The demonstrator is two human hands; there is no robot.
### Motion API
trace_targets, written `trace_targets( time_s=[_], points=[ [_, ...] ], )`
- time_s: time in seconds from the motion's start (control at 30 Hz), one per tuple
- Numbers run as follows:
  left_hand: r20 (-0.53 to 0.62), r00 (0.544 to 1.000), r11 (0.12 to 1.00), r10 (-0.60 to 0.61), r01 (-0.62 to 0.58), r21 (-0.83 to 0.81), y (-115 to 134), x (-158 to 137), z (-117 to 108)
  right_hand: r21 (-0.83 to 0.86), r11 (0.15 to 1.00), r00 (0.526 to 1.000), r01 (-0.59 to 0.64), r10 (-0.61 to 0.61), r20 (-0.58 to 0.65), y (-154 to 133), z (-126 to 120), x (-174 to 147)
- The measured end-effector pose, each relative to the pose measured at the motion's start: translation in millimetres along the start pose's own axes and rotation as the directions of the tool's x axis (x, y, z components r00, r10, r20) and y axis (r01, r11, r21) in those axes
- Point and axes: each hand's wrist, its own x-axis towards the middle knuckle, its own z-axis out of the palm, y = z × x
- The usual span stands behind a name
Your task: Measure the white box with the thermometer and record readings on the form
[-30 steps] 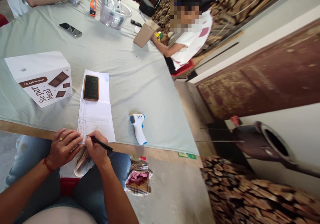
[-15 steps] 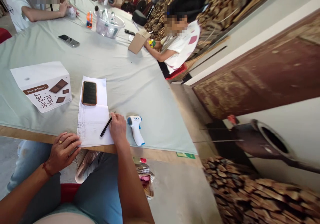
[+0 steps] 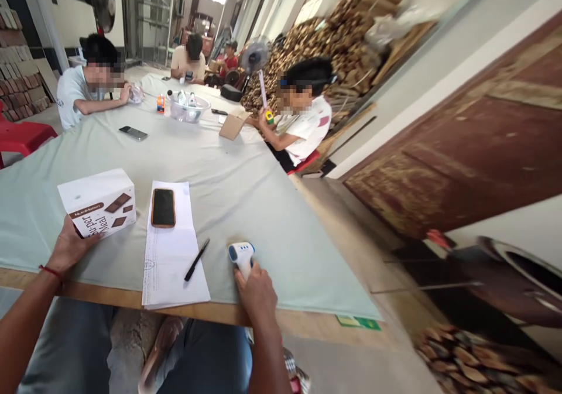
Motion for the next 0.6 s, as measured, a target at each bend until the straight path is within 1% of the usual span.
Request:
trace_targets(
  time_s=[0.03,0.07,0.1,0.13,0.17,0.2,0.23,0.27,0.3,0.33,0.37,0.4,0.43,0.5,0.6],
  points=[
    [-0.006,1.000,1.000,-0.027,0.027,-0.015,2,0,2,0.099,0.995,1.000,-0.015,0.016,-0.014,-5,1,0],
    [-0.028,0.998,0.998,-0.057,0.056,-0.024,3,-1,4,0.232,0.972,0.999,-0.020,0.031,-0.042,-12,1,-2],
    [-0.051,0.995,0.996,-0.085,0.084,-0.034,4,-3,6,0.389,0.921,0.996,-0.008,0.041,-0.076,-21,2,-8],
    [-0.069,0.992,0.994,-0.104,0.101,-0.049,4,-6,7,0.551,0.834,0.993,0.024,0.042,-0.107,-33,3,-16],
    [-0.065,0.991,0.992,-0.114,0.109,-0.068,4,-9,7,0.699,0.712,0.992,0.069,0.023,-0.121,-47,4,-27],
    [-0.038,0.992,0.990,-0.120,0.116,-0.081,4,-11,6,0.805,0.589,0.996,0.078,-0.004,-0.094,-62,5,-40],
    [0.004,0.993,0.989,-0.119,0.119,-0.084,3,-13,5,0.877,0.477,0.997,0.050,-0.068,-0.020,-79,7,-55],
    [0.054,0.992,0.990,-0.111,0.115,-0.078,3,-14,3,0.923,0.385,0.983,-0.008,-0.167,0.078,-96,9,-69],
    [0.101,0.990,0.993,-0.095,0.102,-0.067,3,-15,2,0.945,0.317,0.948,-0.084,-0.266,0.174,-113,11,-83],
    [0.137,0.988,0.995,-0.076,0.084,-0.057,4,-15,0,0.951,0.268,0.909,-0.156,-0.339,0.244,-129,13,-96],
    [0.157,0.986,0.996,-0.058,0.067,-0.052,4,-16,0,0.949,0.232,0.871,-0.212,-0.396,0.291,-144,15,-106],
    [0.164,0.986,0.997,-0.044,0.053,-0.054,5,-16,-1,0.947,0.201,0.844,-0.249,-0.434,0.314,-157,18,-115],
    [0.164,0.986,0.997,-0.034,0.045,-0.060,6,-16,-1,0.948,0.177,0.834,-0.265,-0.451,0.318,-168,20,-121],
    [0.161,0.986,0.997,-0.035,0.047,-0.069,6,-16,0,0.953,0.151,0.836,-0.261,-0.458,0.302,-184,25,-126],
    [0.168,0.985,0.995,-0.043,0.058,-0.087,4,-16,2,0.963,0.159,0.834,-0.219,-0.481,0.269,-198,30,-125]
  ],
)
